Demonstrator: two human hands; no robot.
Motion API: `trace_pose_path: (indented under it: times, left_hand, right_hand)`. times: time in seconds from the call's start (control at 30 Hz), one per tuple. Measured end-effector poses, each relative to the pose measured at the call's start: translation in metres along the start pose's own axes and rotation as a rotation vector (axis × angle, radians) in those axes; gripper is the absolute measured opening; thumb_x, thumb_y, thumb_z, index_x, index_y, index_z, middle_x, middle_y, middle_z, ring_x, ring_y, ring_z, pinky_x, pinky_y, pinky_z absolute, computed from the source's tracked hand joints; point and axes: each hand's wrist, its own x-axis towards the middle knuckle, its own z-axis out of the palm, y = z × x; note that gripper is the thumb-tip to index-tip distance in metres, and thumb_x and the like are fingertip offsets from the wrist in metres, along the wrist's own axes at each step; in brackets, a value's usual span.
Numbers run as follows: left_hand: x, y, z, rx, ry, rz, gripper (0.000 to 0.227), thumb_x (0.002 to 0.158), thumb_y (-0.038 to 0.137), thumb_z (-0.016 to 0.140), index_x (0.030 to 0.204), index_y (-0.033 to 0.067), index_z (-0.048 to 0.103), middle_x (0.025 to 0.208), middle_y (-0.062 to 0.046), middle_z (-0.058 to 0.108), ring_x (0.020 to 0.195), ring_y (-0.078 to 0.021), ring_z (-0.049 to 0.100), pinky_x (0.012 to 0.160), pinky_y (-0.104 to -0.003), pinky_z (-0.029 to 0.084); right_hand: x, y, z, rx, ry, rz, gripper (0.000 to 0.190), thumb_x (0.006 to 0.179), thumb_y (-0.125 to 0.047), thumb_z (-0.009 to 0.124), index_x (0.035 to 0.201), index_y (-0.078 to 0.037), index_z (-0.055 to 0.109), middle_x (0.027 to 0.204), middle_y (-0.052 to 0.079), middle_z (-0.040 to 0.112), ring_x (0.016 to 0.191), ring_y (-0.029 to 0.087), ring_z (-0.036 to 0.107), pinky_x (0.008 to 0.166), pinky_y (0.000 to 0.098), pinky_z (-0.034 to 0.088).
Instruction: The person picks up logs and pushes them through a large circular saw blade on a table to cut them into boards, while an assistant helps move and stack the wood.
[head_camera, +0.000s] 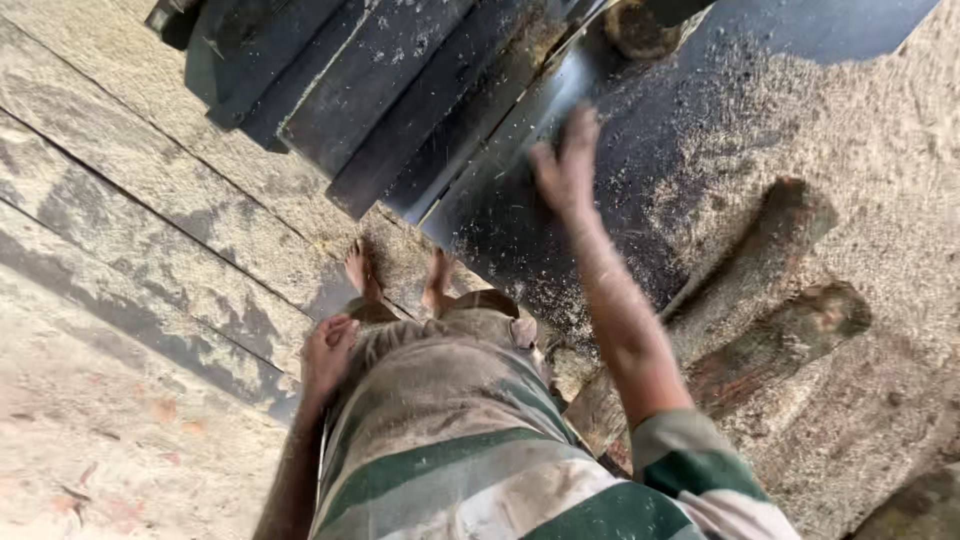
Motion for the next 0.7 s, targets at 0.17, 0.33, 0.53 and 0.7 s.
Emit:
trace_pose_path:
  times: [0.17, 0.33, 0.53, 0.7]
  left_hand:
    - [0.036, 0.022, -0.01, 0.453, 0.006, 0.136, 0.042, 0.102, 0.042, 0.069, 0.124, 0.0061, 0.07, 0.116, -0.013, 0.075, 0.108, -0.0257, 0.073, 0.094, -0.039, 0.058]
    - [0.042, 0.108, -0.008, 0.313, -0.013, 0.199, 0.049, 0.095, 0.043, 0.071, 0.129, 0.0088, 0.066, 0.123, -0.011, 0.073, 0.113, -0.0269, 0.071, 0.095, -0.044, 0.058]
    - [0.016, 0.146, 0.005, 0.335, -0.223, 0.09, 0.051, 0.092, 0.044, 0.068, 0.132, 0.0121, 0.065, 0.128, -0.009, 0.072, 0.114, -0.0245, 0.071, 0.097, -0.045, 0.059]
    - [0.032, 0.238, 0.047, 0.374, -0.547, 0.375, 0.083, 0.089, 0.063, 0.066, 0.146, 0.0046, 0.052, 0.148, -0.021, 0.057, 0.134, -0.0343, 0.057, 0.109, -0.052, 0.05]
  right_hand:
    - [-0.058, -0.054, 0.104, -0.121, -0.28, -0.495, 0.083, 0.1, -0.043, 0.072, 0.161, -0.003, 0.033, 0.169, 0.022, 0.028, 0.159, 0.037, 0.027, 0.132, 0.0498, 0.026]
    - [-0.118, -0.074, 0.095, 0.043, -0.463, -0.344, 0.035, 0.1, -0.029, 0.073, 0.127, -0.008, 0.065, 0.129, 0.015, 0.062, 0.116, 0.026, 0.062, 0.094, 0.0376, 0.054]
    - [-0.167, -0.019, -0.026, 0.387, 0.567, 0.151, 0.032, 0.113, -0.033, 0.05, 0.118, -0.009, 0.071, 0.097, 0.01, 0.079, 0.085, 0.013, 0.079, 0.075, 0.0267, 0.067]
    - [-0.14, -0.044, -0.053, 0.431, 0.404, 0.632, 0.067, 0.1, -0.062, 0.053, 0.141, -0.009, 0.054, 0.12, 0.018, 0.074, 0.104, 0.026, 0.072, 0.093, 0.0463, 0.062]
